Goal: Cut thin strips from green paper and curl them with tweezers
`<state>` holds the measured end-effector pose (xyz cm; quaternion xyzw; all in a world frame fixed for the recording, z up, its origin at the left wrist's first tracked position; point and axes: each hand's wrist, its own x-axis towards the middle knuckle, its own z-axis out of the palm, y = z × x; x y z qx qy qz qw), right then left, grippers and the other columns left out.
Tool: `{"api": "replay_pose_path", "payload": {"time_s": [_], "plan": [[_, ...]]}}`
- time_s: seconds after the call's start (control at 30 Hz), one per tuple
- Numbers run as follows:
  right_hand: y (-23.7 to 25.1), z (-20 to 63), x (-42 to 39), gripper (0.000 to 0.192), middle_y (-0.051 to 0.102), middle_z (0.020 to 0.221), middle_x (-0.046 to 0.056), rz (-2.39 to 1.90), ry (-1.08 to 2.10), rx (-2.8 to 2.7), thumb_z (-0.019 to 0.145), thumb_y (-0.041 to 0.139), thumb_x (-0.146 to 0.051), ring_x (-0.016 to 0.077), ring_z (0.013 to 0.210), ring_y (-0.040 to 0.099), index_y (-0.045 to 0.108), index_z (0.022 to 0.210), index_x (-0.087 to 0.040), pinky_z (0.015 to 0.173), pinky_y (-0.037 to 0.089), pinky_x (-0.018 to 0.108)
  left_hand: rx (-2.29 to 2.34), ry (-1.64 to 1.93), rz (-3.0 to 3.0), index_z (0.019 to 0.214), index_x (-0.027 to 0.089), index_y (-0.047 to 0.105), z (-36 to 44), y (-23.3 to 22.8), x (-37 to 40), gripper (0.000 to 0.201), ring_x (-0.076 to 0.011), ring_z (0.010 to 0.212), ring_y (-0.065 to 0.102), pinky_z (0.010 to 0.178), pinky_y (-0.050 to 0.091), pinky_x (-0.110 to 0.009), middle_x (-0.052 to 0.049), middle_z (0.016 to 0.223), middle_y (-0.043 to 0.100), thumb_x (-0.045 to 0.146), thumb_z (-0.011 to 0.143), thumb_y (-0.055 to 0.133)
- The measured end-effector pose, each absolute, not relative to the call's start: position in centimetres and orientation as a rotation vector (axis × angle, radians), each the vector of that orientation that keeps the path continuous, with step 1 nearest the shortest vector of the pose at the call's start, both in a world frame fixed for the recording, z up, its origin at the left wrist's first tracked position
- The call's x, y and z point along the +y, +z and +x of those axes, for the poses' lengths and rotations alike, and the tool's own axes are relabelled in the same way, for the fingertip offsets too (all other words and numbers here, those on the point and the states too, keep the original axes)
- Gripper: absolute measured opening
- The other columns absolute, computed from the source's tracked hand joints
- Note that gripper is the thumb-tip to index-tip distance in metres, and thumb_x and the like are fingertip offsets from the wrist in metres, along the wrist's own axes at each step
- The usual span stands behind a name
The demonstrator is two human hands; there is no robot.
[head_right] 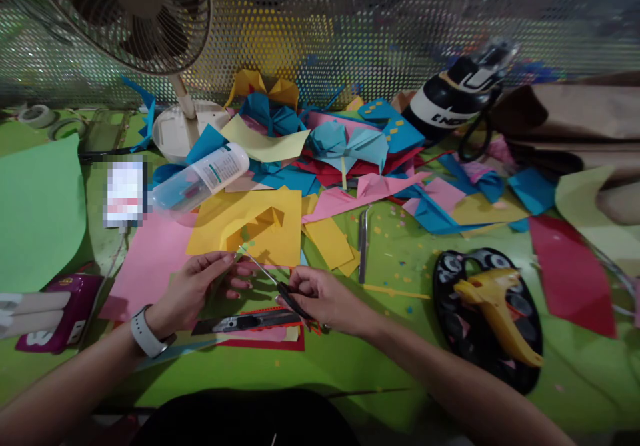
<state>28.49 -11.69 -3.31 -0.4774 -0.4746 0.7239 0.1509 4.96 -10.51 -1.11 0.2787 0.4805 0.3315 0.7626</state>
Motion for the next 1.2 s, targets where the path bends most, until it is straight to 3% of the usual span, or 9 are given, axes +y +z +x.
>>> {"api": "replay_pose_path", "payload": {"time_s": [1.2], "plan": [[-2.2,28.1,-11.5,0.046,0.048,0.056,-0.007,-1.372,2.099,-1.382,0.069,0.070,-0.056,0.0049,0.047,0.042,0.042,0.071,-0.019,0.041,0.029,0.017,1.023,0.732,0.651,0.088,0.013,0.069,5.2,-1.3,-10.7,0.022,-0.0125,0.073,0.068,0.063,0.054,-0.021,-0.009,0.093,0.073,0.034,0.084,0.063]]}}
